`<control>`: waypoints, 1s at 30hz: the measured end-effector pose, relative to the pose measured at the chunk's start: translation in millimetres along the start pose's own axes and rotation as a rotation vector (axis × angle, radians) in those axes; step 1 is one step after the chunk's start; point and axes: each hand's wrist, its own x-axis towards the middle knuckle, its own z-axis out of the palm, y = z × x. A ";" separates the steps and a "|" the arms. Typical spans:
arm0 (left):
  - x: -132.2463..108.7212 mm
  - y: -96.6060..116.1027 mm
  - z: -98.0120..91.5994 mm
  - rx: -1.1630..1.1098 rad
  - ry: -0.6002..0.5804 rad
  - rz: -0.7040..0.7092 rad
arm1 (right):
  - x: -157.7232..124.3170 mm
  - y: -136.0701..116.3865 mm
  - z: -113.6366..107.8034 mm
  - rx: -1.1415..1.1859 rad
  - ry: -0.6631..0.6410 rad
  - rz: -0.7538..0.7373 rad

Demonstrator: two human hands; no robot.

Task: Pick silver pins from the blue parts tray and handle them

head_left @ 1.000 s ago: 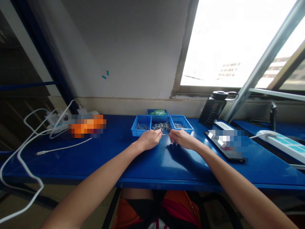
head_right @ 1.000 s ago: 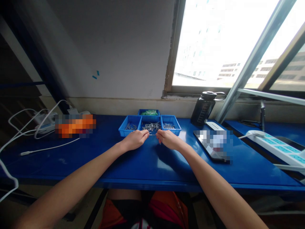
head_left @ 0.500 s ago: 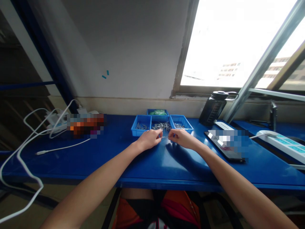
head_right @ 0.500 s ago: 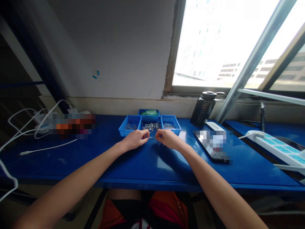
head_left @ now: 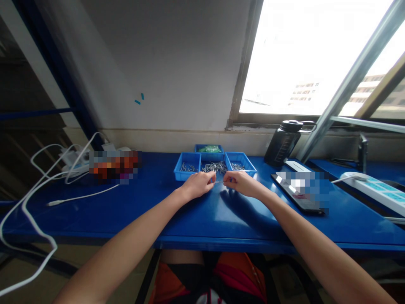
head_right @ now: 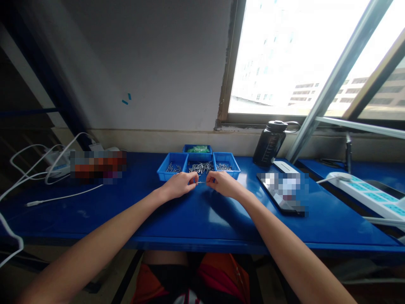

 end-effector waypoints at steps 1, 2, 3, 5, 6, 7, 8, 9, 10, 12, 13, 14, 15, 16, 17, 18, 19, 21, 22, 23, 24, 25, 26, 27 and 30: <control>0.0 0.0 0.1 0.001 0.000 -0.002 | -0.1 -0.4 -0.3 -0.002 0.001 -0.001; 0.0 0.0 0.2 0.002 0.002 -0.002 | -0.2 -0.8 -0.7 -0.003 0.001 -0.003; 0.0 0.0 0.3 0.003 0.003 0.000 | -0.3 -1.1 -1.1 -0.003 0.000 -0.004; 0.0 -0.1 0.5 0.006 0.003 0.003 | -0.6 -1.5 -1.6 -0.003 -0.002 -0.004; -0.1 0.0 0.5 0.007 0.002 0.003 | -0.7 -1.6 -1.7 -0.003 -0.003 -0.003; -0.2 0.1 0.3 0.007 0.002 0.001 | -0.8 -1.6 -1.7 -0.003 -0.002 -0.002; -0.3 0.4 0.0 0.006 0.000 -0.002 | -0.9 -1.5 -1.5 -0.003 -0.002 -0.002; -0.4 0.8 -0.3 0.005 -0.002 -0.006 | -0.9 -1.3 -1.4 -0.002 -0.002 -0.005; -0.6 1.2 -0.8 0.004 -0.004 -0.009 | -1.0 -1.0 -1.2 -0.001 -0.001 -0.011; -1.2 2.1 -1.6 0.003 -0.006 -0.020 | -1.2 -0.4 -1.0 0.005 0.006 -0.029; -1.5 2.5 -1.8 0.004 -0.004 -0.026 | -1.4 -0.2 -0.9 0.012 0.008 -0.035; -1.7 2.9 -2.0 0.007 0.001 -0.032 | -1.5 0.1 -0.9 0.022 0.008 -0.038; -2.0 3.1 -1.9 0.010 0.007 -0.037 | -1.6 0.3 -0.9 0.035 0.006 -0.036; -2.1 3.3 -1.7 0.013 0.013 -0.041 | -1.7 0.4 -0.9 0.050 0.002 -0.030; -2.2 3.4 -1.4 0.013 0.019 -0.045 | -1.7 0.5 -0.7 0.068 -0.004 -0.020; -2.1 3.4 -1.0 0.010 0.024 -0.049 | -1.5 0.6 -0.4 0.090 -0.012 -0.009; -2.0 3.4 -0.4 0.004 0.027 -0.053 | -1.3 0.6 0.0 0.115 -0.020 0.004; -1.5 3.3 0.7 -0.010 0.032 -0.065 | -0.8 0.9 1.1 0.171 -0.041 0.030; -1.2 3.2 1.2 -0.015 0.033 -0.071 | -0.6 1.0 1.5 0.199 -0.051 0.042; -1.0 3.2 1.7 -0.018 0.033 -0.076 | -0.5 1.1 1.9 0.223 -0.059 0.055; -0.8 3.1 2.0 -0.020 0.032 -0.081 | -0.5 1.0 2.1 0.241 -0.064 0.066; -0.7 3.1 2.3 -0.022 0.028 -0.085 | -0.5 0.8 2.2 0.254 -0.067 0.074; -0.7 3.0 2.4 -0.024 0.024 -0.086 | -0.6 0.5 2.1 0.261 -0.068 0.078; -0.7 3.0 2.5 -0.026 0.020 -0.087 | -0.7 0.1 2.0 0.263 -0.070 0.080; -0.7 2.9 2.6 -0.028 0.006 -0.098 | -0.8 -1.0 1.4 0.260 -0.073 0.073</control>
